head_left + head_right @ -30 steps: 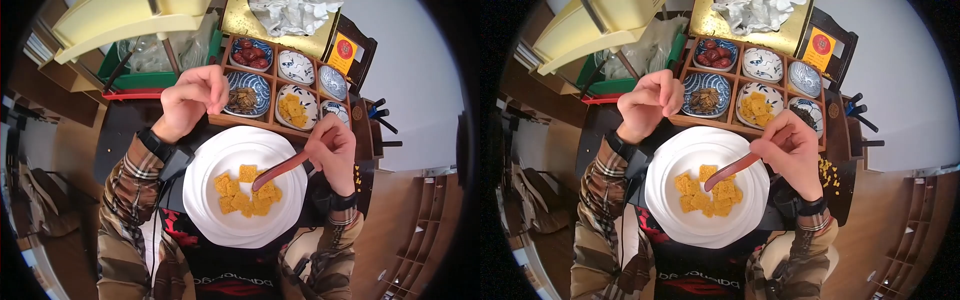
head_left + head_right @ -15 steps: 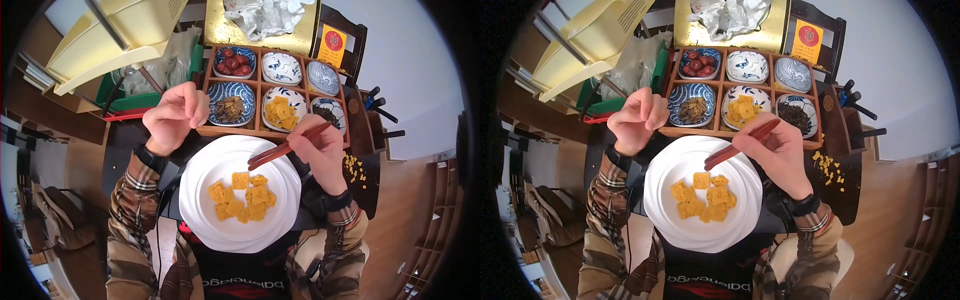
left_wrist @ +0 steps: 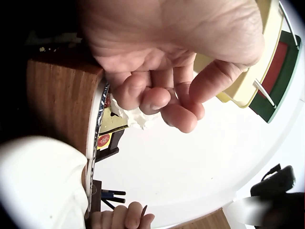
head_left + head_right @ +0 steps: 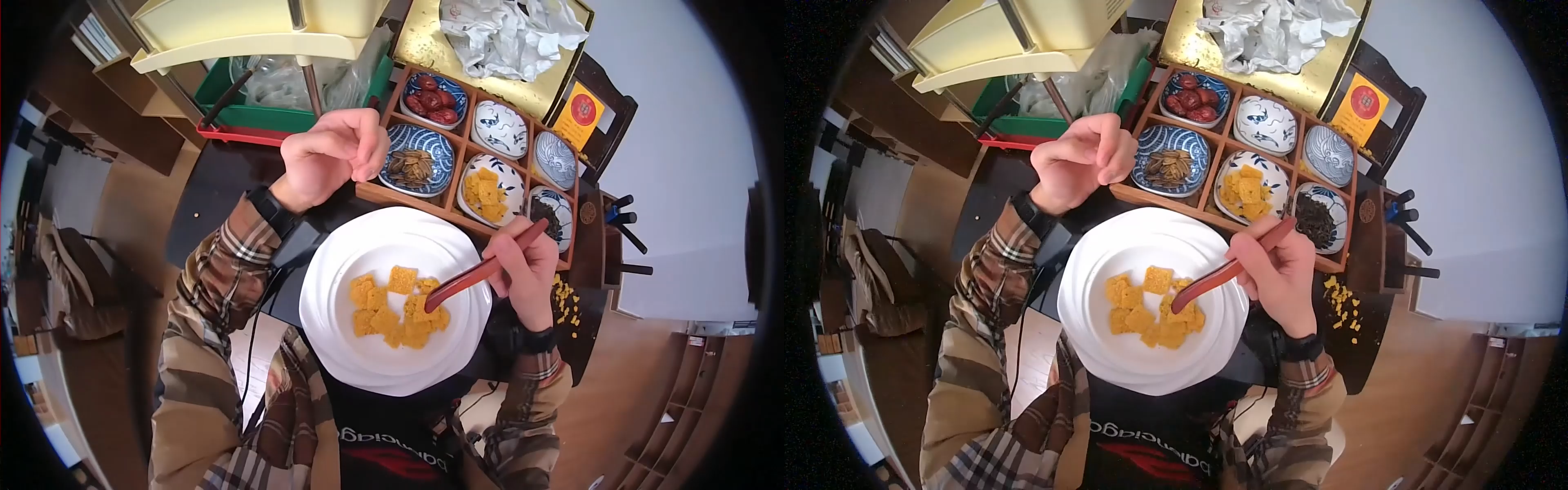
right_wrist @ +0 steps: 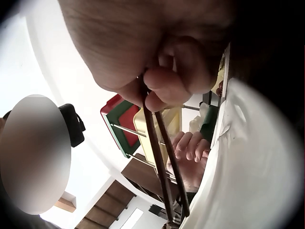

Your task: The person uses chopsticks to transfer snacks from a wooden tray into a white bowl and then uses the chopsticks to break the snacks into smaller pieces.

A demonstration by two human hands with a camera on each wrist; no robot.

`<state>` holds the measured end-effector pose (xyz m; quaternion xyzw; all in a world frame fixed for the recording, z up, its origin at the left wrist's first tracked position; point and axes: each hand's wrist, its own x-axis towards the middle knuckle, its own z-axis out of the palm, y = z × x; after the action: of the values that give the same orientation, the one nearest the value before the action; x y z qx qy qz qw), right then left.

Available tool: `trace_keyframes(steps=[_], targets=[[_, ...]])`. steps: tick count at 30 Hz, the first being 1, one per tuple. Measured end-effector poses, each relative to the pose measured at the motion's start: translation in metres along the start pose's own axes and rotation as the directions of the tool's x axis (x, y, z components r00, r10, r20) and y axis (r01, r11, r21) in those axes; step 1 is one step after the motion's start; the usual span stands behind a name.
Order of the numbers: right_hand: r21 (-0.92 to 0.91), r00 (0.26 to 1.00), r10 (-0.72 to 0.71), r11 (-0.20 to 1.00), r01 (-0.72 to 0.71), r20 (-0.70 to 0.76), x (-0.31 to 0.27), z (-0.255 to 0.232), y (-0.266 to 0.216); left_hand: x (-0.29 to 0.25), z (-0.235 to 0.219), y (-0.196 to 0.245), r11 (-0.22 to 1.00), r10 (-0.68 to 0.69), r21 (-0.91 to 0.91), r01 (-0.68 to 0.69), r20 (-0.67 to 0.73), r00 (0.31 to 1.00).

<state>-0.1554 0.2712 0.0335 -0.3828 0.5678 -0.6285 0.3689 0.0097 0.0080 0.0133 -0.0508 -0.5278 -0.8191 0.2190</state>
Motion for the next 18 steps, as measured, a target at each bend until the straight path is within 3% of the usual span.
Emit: trace_keyframes(steps=[6, 11, 18], targets=[[0.070, 0.999, -0.042, 0.997, 0.044, -0.022, 0.001, -0.002, 0.006, 0.001, 0.001, 0.000, 1.000, 0.004, -0.013, -0.004, 0.040, 0.999], [0.033, 0.996, -0.060, 0.998, 0.062, -0.068, -0.005, 0.001, 0.011, 0.000, 0.003, -0.003, 1.000, 0.004, -0.011, -0.004, 0.024, 1.000], [-0.070, 0.997, -0.072, 0.995, 0.072, 0.009, -0.003, 0.000, 0.016, -0.001, 0.000, -0.004, 1.000, 0.024, -0.021, -0.023, 0.029, 0.999]])
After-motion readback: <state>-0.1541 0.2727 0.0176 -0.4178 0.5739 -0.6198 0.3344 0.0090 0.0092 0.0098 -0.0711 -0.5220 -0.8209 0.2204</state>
